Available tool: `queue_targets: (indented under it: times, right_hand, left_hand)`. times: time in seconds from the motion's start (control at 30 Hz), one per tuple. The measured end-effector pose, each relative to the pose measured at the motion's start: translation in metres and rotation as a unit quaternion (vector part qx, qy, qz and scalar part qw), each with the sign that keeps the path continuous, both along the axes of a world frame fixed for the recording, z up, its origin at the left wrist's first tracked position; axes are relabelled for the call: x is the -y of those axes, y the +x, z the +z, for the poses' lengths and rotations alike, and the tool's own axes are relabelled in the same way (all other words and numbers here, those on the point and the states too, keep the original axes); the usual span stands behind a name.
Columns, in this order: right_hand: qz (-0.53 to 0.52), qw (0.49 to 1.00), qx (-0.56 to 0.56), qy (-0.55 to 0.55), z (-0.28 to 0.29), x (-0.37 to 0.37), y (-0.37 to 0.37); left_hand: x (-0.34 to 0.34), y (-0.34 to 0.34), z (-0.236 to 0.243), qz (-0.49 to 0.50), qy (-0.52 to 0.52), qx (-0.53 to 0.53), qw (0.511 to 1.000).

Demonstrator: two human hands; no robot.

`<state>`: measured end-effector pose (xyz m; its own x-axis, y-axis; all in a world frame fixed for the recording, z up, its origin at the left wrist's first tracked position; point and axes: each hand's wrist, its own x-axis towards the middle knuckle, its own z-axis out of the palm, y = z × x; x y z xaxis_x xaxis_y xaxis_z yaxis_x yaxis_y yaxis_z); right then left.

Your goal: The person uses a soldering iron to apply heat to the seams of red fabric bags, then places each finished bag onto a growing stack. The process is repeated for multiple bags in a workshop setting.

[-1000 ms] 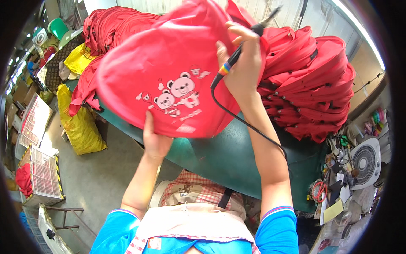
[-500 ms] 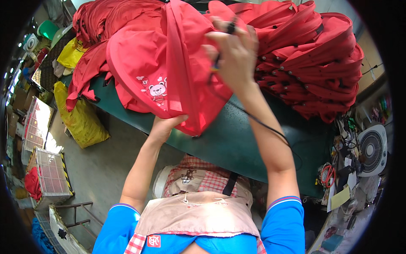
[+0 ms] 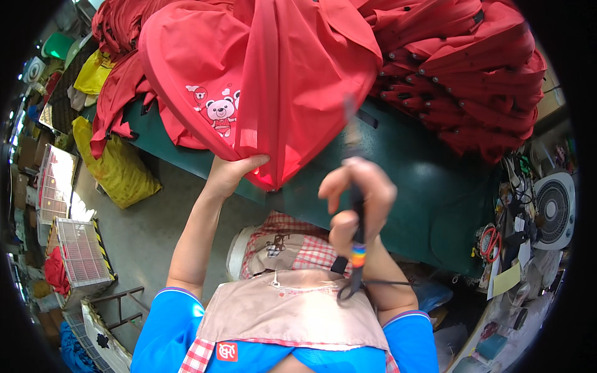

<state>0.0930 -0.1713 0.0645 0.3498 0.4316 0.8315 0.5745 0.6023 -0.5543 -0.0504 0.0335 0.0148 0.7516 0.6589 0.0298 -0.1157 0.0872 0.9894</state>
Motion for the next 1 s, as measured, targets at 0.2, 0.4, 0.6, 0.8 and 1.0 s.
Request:
queue_targets:
  times: [0.2,0.4,0.6,0.8,1.0]
  right_hand:
    - [0.035,0.973,0.024,-0.228,-0.004,0.013,-0.04]
    - [0.029,0.967,0.052,-0.248,-0.002,0.001,-0.05]
    - [-0.002,0.97,0.074,-0.231,-0.009,-0.016,-0.051]
    - [0.008,0.965,0.04,-0.257,-0.001,-0.028,-0.048]
    - [0.106,0.899,-0.15,-0.398,0.031,-0.017,-0.036]
  left_hand:
    - [0.005,0.002,-0.004,0.041,0.04,0.037,0.998]
    - [0.009,0.004,-0.004,0.055,0.055,0.024,0.997]
    - [0.012,0.004,-0.006,0.056,0.073,0.031,0.995]
    - [0.016,0.006,-0.008,0.048,0.067,0.054,0.995]
    - [0.013,0.002,-0.009,0.043,0.058,0.028,0.997]
